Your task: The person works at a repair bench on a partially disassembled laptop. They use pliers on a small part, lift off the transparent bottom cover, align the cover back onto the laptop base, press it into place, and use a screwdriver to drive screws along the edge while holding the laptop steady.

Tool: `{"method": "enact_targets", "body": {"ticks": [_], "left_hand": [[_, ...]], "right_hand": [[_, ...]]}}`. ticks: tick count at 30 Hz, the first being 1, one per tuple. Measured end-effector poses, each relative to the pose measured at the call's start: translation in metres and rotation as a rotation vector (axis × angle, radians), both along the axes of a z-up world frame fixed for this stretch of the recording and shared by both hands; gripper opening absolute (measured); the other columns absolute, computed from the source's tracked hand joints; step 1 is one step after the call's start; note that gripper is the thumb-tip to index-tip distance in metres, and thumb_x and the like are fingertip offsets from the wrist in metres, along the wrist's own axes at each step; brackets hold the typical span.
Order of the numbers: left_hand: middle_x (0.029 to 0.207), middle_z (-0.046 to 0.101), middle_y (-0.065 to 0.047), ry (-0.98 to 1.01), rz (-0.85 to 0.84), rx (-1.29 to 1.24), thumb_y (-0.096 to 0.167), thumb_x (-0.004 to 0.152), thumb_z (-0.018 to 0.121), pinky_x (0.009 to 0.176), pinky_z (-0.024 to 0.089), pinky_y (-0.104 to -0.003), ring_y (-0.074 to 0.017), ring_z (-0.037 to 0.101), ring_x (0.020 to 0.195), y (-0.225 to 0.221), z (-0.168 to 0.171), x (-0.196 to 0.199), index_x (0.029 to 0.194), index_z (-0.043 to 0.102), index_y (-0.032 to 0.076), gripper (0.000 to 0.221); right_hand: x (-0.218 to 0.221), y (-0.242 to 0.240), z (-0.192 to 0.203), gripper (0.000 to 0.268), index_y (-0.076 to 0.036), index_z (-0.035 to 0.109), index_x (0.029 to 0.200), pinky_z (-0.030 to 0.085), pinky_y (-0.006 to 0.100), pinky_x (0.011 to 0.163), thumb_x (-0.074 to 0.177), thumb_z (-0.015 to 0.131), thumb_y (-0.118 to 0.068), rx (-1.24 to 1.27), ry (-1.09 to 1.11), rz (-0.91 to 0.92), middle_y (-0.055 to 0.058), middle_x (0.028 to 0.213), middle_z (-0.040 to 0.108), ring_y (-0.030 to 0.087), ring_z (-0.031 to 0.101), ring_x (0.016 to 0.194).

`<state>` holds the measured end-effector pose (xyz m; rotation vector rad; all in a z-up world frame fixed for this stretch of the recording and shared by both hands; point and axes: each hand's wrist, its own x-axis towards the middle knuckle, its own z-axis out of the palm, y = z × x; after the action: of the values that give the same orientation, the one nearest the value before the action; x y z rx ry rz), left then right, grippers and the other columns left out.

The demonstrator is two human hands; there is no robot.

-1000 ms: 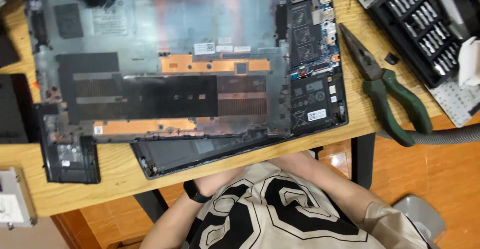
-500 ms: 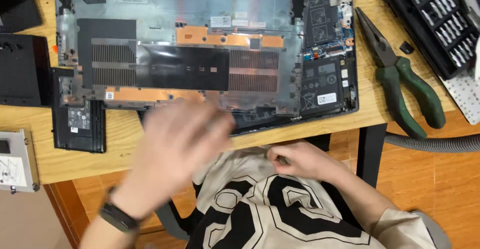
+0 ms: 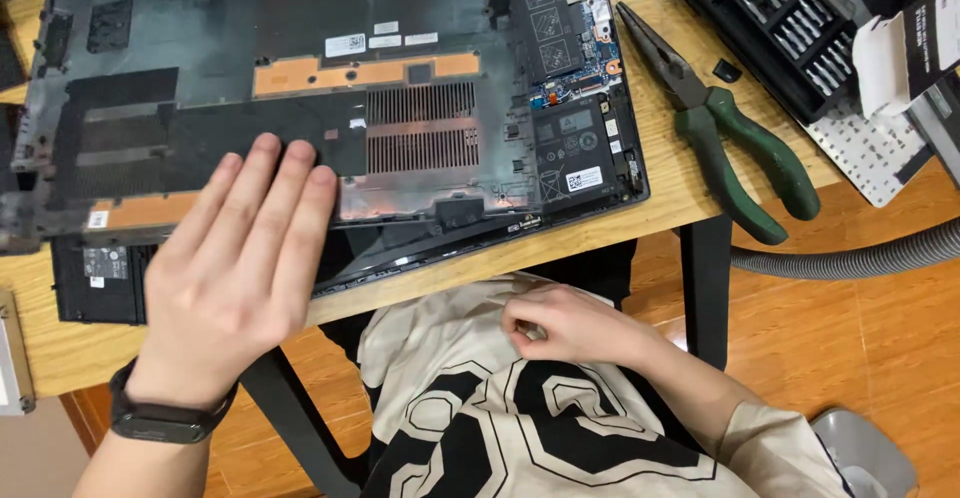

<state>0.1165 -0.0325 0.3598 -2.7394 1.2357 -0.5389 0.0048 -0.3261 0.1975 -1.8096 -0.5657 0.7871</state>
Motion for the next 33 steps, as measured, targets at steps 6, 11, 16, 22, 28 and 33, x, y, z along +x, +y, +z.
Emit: {"method": "enact_targets", "body": {"ticks": [6, 11, 16, 22, 28, 33], "left_hand": [[0.114, 0.075, -0.020, -0.037, -0.005, -0.054, -0.001, 0.092, 0.068, 0.096, 0.059, -0.040, -0.0318, 0.072, 0.110, -0.003, 0.039, -0.001, 0.113, 0.073, -0.007, 0.022], [0.111, 0.075, -0.021, 0.033, 0.003, -0.147, -0.009, 0.094, 0.068, 0.095, 0.061, -0.040, -0.0326, 0.074, 0.108, 0.000, 0.072, -0.002, 0.107, 0.073, -0.011, 0.014], [0.117, 0.074, -0.021, -0.094, 0.018, -0.069, -0.016, 0.098, 0.065, 0.100, 0.061, -0.039, -0.0332, 0.073, 0.114, 0.010, 0.092, 0.001, 0.113, 0.072, -0.011, 0.017], [0.120, 0.072, -0.020, -0.130, 0.065, -0.034, -0.019, 0.098, 0.063, 0.096, 0.059, -0.037, -0.0326, 0.072, 0.115, 0.016, 0.107, -0.002, 0.119, 0.069, -0.009, 0.023], [0.121, 0.066, -0.016, -0.156, 0.258, -0.094, -0.016, 0.106, 0.056, 0.090, 0.051, -0.032, -0.0274, 0.065, 0.109, 0.043, 0.115, -0.026, 0.132, 0.064, -0.004, 0.030], [0.114, 0.065, -0.015, -0.316, 0.371, -0.024, -0.011, 0.111, 0.055, 0.085, 0.051, -0.030, -0.0271, 0.065, 0.100, 0.069, 0.129, -0.032, 0.128, 0.062, -0.002, 0.020]], "right_hand": [[-0.004, 0.003, -0.004, 0.013, -0.005, 0.062, 0.087, 0.053, 0.037, 0.067, 0.079, 0.072, -0.008, 0.111, -0.118, 0.022, 0.006, 0.076, 0.066, 0.024, 0.066, 0.070], [-0.011, 0.001, -0.016, 0.009, -0.006, 0.065, 0.085, 0.057, 0.036, 0.072, 0.082, 0.073, -0.010, 0.091, -0.055, 0.044, 0.006, 0.078, 0.070, 0.023, 0.069, 0.073], [-0.008, 0.004, 0.000, 0.012, -0.004, 0.067, 0.089, 0.058, 0.037, 0.075, 0.081, 0.073, -0.010, 0.119, -0.146, 0.017, 0.008, 0.083, 0.072, 0.025, 0.071, 0.078], [-0.010, 0.003, 0.005, 0.014, -0.006, 0.074, 0.099, 0.059, 0.037, 0.077, 0.091, 0.071, -0.017, 0.105, -0.154, 0.032, 0.008, 0.092, 0.077, 0.026, 0.075, 0.084], [-0.007, 0.008, 0.023, 0.019, -0.005, 0.073, 0.099, 0.056, 0.038, 0.080, 0.094, 0.070, -0.023, 0.010, -0.106, 0.067, 0.009, 0.095, 0.076, 0.028, 0.073, 0.091], [-0.007, 0.013, 0.028, 0.018, -0.004, 0.072, 0.099, 0.057, 0.037, 0.081, 0.094, 0.068, -0.021, 0.019, -0.114, 0.079, 0.008, 0.098, 0.076, 0.028, 0.073, 0.094]]}}
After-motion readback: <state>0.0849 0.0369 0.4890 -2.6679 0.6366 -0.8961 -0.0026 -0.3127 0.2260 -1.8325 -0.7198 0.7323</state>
